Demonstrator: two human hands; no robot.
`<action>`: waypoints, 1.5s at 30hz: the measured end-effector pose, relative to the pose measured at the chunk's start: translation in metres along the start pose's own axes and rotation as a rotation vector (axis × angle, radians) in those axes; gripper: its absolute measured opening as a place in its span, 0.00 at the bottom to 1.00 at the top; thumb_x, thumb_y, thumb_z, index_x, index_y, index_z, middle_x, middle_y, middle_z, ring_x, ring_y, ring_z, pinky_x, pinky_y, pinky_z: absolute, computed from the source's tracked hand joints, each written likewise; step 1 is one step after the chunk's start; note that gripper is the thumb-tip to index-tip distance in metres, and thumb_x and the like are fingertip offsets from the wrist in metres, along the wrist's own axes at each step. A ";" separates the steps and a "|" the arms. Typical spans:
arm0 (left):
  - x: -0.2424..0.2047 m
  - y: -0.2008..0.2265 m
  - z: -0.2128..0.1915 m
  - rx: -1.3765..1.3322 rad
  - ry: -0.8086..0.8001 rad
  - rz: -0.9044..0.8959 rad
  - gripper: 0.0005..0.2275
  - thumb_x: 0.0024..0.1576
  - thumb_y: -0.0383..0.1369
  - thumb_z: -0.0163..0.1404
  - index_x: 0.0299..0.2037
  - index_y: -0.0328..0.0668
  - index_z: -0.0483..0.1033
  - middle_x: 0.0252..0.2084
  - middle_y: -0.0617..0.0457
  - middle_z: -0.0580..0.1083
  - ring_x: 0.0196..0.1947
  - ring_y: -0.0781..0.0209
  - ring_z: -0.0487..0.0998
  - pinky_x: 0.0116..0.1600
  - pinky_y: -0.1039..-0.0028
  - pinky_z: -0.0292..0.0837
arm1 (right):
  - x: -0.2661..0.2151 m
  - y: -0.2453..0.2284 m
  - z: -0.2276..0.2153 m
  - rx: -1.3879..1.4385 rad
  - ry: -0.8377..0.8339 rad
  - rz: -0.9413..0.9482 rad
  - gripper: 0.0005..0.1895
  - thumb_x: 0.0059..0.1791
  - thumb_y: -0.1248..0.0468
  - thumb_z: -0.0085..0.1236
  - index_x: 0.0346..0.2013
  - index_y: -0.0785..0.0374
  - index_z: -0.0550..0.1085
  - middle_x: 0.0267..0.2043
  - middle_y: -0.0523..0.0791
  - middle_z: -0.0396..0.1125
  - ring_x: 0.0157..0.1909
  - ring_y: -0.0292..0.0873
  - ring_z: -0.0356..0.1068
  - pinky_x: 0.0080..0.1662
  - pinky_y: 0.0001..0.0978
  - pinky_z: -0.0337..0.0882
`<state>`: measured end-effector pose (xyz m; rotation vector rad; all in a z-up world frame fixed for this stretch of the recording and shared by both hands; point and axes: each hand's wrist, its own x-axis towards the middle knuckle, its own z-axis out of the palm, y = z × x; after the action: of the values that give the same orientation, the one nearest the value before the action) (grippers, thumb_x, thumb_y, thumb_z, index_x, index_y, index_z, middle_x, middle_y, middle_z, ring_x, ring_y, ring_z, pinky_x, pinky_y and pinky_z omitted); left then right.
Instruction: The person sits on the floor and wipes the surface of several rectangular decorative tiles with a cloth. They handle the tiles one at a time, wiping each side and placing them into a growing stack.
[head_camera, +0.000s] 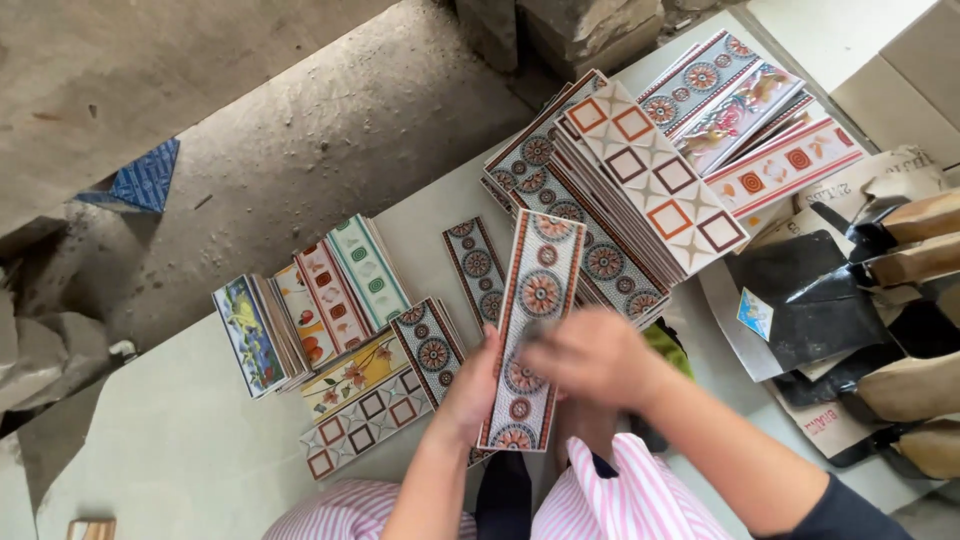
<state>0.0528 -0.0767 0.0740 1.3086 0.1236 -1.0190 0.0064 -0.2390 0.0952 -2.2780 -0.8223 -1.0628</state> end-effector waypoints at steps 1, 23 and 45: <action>-0.008 0.004 0.010 0.004 -0.005 -0.002 0.26 0.54 0.51 0.26 0.48 0.37 0.66 0.41 0.39 0.71 0.39 0.48 0.74 0.46 0.64 0.69 | 0.003 0.014 -0.010 -0.006 0.002 0.003 0.10 0.46 0.61 0.39 0.34 0.57 0.70 0.25 0.46 0.61 0.26 0.44 0.64 0.30 0.34 0.65; -0.030 0.008 0.012 0.161 -0.143 0.060 0.32 0.48 0.53 0.23 0.48 0.32 0.64 0.49 0.42 0.65 0.46 0.56 0.64 0.48 0.71 0.59 | 0.013 -0.008 0.006 -0.137 -0.074 0.111 0.08 0.46 0.59 0.44 0.31 0.61 0.68 0.23 0.43 0.55 0.20 0.40 0.56 0.22 0.31 0.55; -0.037 0.007 0.019 -0.089 -0.338 0.009 0.35 0.45 0.56 0.26 0.48 0.29 0.64 0.41 0.39 0.71 0.33 0.53 0.74 0.37 0.68 0.72 | 0.017 0.022 -0.010 -0.250 0.033 0.407 0.06 0.42 0.62 0.53 0.31 0.57 0.70 0.28 0.43 0.64 0.21 0.39 0.62 0.24 0.28 0.60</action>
<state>0.0273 -0.0730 0.1070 1.0393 -0.0929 -1.1991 0.0254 -0.2561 0.1107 -2.4789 -0.1999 -1.0506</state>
